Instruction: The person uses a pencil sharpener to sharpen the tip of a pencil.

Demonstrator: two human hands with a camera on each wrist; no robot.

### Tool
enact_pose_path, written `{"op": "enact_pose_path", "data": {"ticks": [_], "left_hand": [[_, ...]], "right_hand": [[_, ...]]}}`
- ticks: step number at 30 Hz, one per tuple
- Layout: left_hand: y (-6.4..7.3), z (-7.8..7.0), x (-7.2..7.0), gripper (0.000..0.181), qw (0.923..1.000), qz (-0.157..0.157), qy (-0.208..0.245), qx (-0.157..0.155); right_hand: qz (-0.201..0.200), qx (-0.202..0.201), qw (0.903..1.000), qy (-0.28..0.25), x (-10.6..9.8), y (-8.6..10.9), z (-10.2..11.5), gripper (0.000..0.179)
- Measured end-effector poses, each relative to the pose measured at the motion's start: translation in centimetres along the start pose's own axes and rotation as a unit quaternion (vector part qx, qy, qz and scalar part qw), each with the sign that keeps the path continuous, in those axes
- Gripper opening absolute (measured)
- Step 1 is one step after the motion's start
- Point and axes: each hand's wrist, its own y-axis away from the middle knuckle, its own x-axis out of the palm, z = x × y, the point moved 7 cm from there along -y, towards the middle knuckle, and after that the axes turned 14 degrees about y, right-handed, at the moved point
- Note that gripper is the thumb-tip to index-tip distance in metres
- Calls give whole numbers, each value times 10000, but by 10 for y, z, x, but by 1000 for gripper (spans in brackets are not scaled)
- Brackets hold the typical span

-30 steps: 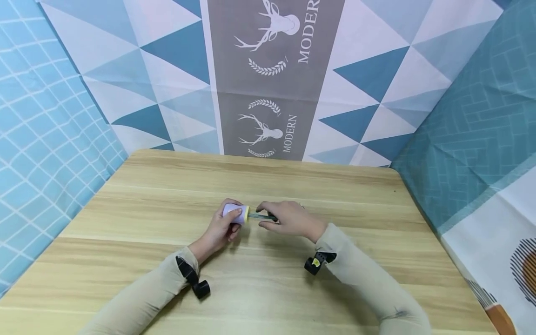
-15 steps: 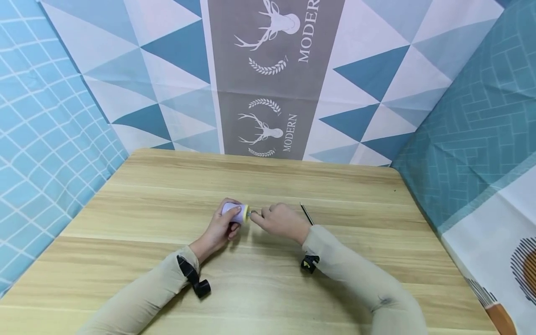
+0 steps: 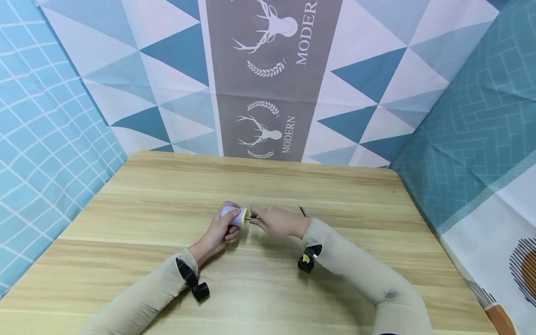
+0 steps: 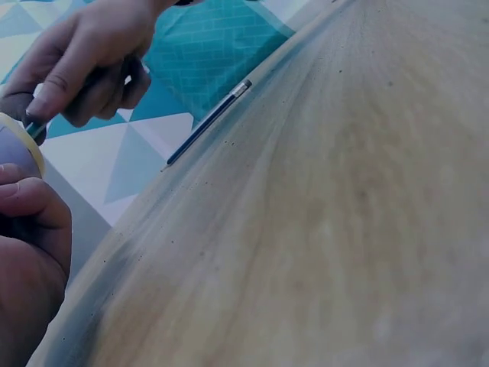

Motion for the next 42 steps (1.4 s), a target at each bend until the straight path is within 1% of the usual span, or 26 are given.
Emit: {"op": "enact_pose_path", "data": {"ticks": [1, 3, 5, 7, 9, 10, 11, 12, 13, 15, 18, 20, 21, 22, 23, 24, 26, 28, 31, 33, 34, 35, 36, 38, 40, 42], "left_hand": [[0, 0, 0, 13, 10000, 26, 20, -6], [1, -1, 0, 13, 10000, 72, 46, 11], [1, -2, 1, 13, 9999, 130, 51, 69], [1, -4, 2, 13, 9997, 173, 59, 148], [1, -5, 2, 13, 9995, 190, 63, 226], [1, -5, 3, 12, 9995, 198, 75, 247], [1, -5, 3, 11, 9995, 199, 79, 253], [1, -4, 3, 11, 9994, 212, 79, 244], [1, -4, 4, 10, 9994, 238, 70, 228], [0, -3, 5, 10, 9994, 295, 37, 195], [-1, -2, 5, 11, 9993, 326, -29, 152], [-1, -2, 4, 10, 9996, 234, -12, 144], [-1, -3, 2, 10, 9997, 178, 14, 153], [0, -3, 1, 9, 9998, 110, 46, 163], [0, -3, 0, 9, 9998, 55, 74, 174], [0, -4, -1, 8, 9998, 27, 107, 192], [0, -6, -1, 8, 9996, 11, 146, 225], [1, -7, -2, 8, 9997, 54, 161, 200], [3, -7, -3, 8, 9997, 92, 143, 155], [4, -8, -3, 7, 9998, 77, 126, 151], [4, -8, -3, 6, 9998, 73, 97, 156], [4, -8, -3, 5, 9998, 50, 99, 166], [3, -8, -3, 5, 9998, 35, 92, 167], [2, -7, -3, 5, 9999, 20, 100, 140], [1, -5, -3, 6, 9998, 27, 134, 108], [0, -4, -3, 5, 9998, 40, 177, 70]], "right_hand": [[197, 118, 9977, -632, 1, -1, -2, 11], [690, 509, 9777, -1918, 7, -1, -8, 17], [1149, 1010, 9317, -3295, 14, 1, -12, 22], [1480, 1414, 8678, -4527, 21, 3, -15, 25], [1650, 1615, 8148, -5318, 26, 5, -16, 24], [1705, 1668, 7951, -5576, 27, 6, -16, 22], [1744, 1708, 7831, -5720, 28, 6, -17, 21], [1774, 1711, 7792, -5762, 29, 7, -17, 21], [1751, 1716, 7838, -5706, 28, 7, -19, 21], [1617, 1701, 8145, -5306, 25, 8, -22, 25], [1031, 1509, 8945, -4080, 14, 9, -25, 28], [437, 1182, 9535, -2737, 2, 11, -22, 26], [87, 980, 9758, -1951, -4, 13, -20, 23], [-274, 750, 9902, -1148, -9, 15, -16, 20], [-630, 510, 9961, -350, -13, 17, -11, 18], [-982, 293, 9939, 405, -17, 19, -7, 18], [-1612, -203, 9702, 1800, -19, 23, 4, 19], [-2114, -715, 9309, 2891, -17, 25, 14, 15], [-2665, -1242, 8583, 4205, -8, 26, 24, 20], [-2846, -1410, 8249, 4675, -4, 26, 26, 32], [-2878, -1421, 8150, 4824, -2, 25, 26, 37], [-2831, -1412, 8116, 4912, -1, 24, 26, 40], [-2727, -1382, 8156, 4913, 0, 23, 24, 41], [-2416, -1283, 8343, 4787, 1, 19, 22, 42], [-2004, -1089, 8677, 4417, 1, 16, 19, 40], [-1564, -831, 9101, 3747, 0, 12, 15, 30]]}}
